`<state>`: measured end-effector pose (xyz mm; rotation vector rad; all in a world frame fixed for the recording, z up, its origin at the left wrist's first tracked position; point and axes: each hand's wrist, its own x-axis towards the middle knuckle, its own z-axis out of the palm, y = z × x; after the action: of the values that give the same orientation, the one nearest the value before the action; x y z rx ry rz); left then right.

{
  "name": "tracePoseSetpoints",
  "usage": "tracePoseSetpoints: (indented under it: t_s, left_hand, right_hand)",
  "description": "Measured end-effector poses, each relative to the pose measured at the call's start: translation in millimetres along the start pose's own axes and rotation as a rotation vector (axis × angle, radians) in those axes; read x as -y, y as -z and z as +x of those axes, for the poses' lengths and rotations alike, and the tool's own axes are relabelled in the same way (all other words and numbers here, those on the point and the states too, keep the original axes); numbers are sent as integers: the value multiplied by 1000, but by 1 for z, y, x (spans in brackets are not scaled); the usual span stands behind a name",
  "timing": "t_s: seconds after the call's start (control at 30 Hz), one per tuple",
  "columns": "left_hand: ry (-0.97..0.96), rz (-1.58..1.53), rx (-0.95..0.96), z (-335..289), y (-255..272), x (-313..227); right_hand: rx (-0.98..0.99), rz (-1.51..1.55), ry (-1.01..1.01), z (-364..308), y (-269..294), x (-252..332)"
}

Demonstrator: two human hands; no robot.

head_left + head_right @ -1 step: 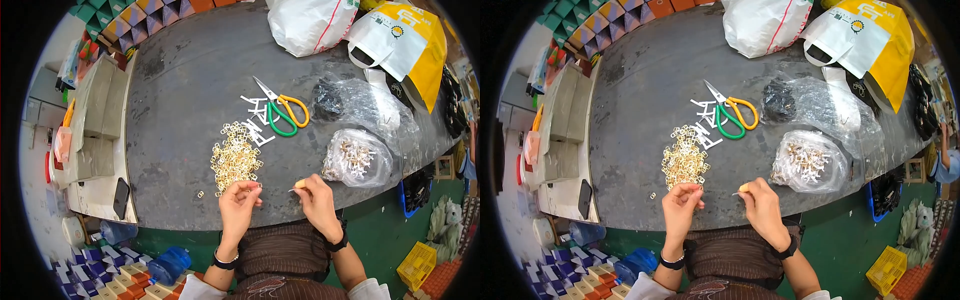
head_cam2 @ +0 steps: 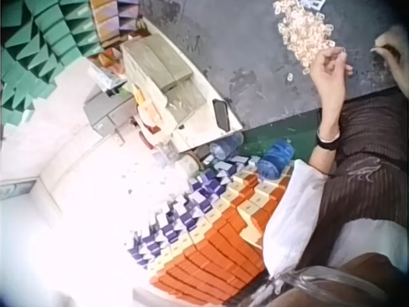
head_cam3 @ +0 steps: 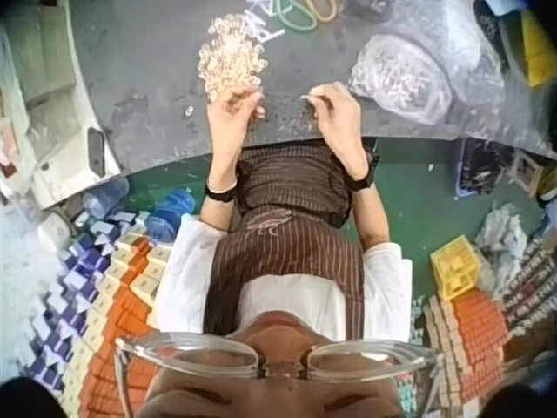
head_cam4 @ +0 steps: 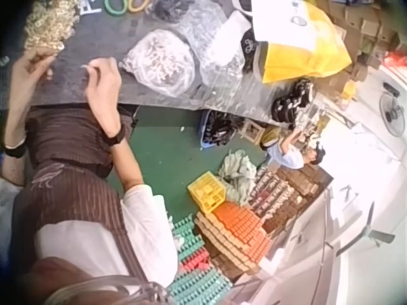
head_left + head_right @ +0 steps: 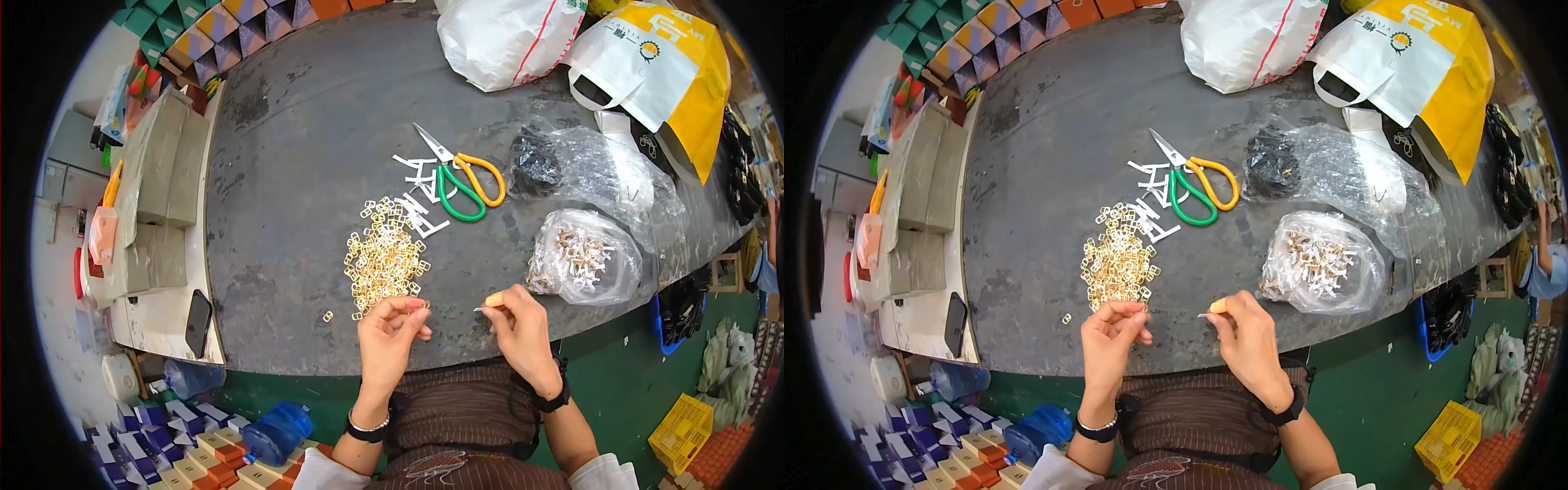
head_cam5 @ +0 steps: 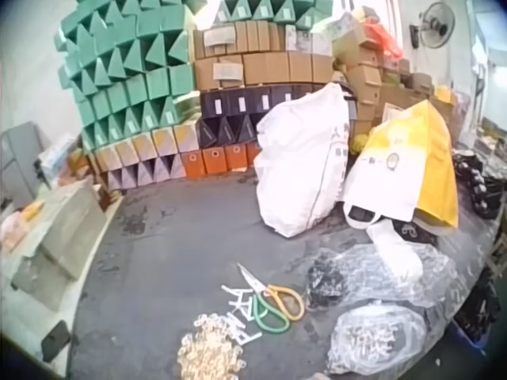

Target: Assembling small metal buckle components for footwear by sliding a metal pin and bar together.

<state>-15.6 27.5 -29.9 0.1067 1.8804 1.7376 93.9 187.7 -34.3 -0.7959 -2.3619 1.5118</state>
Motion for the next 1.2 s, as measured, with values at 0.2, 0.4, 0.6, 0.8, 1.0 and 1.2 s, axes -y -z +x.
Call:
tracePoseSetpoints:
  t_s: [0.2, 0.4, 0.6, 0.8, 1.0, 1.2]
  left_hand:
    - [300, -628, 251, -16, 7, -20]
    - [336, -723, 341, -26, 8, -28]
    - [285, -558, 262, -38, -4, -41]
    - [156, -463, 250, -51, -15, -47]
    - [50, -454, 242, -61, -21, -52]
    - [1, -431, 268, -65, -24, -54]
  right_hand:
    - [63, 230, -149, -13, 11, 28]
    - [55, 202, -60, -21, 16, 40]
    - [48, 239, -48, -27, 17, 49]
    - [-23, 284, 3, -32, 4, 64]
    - [-116, 266, 109, -36, -1, 72]
    - [-113, 239, 112, -39, 7, 78]
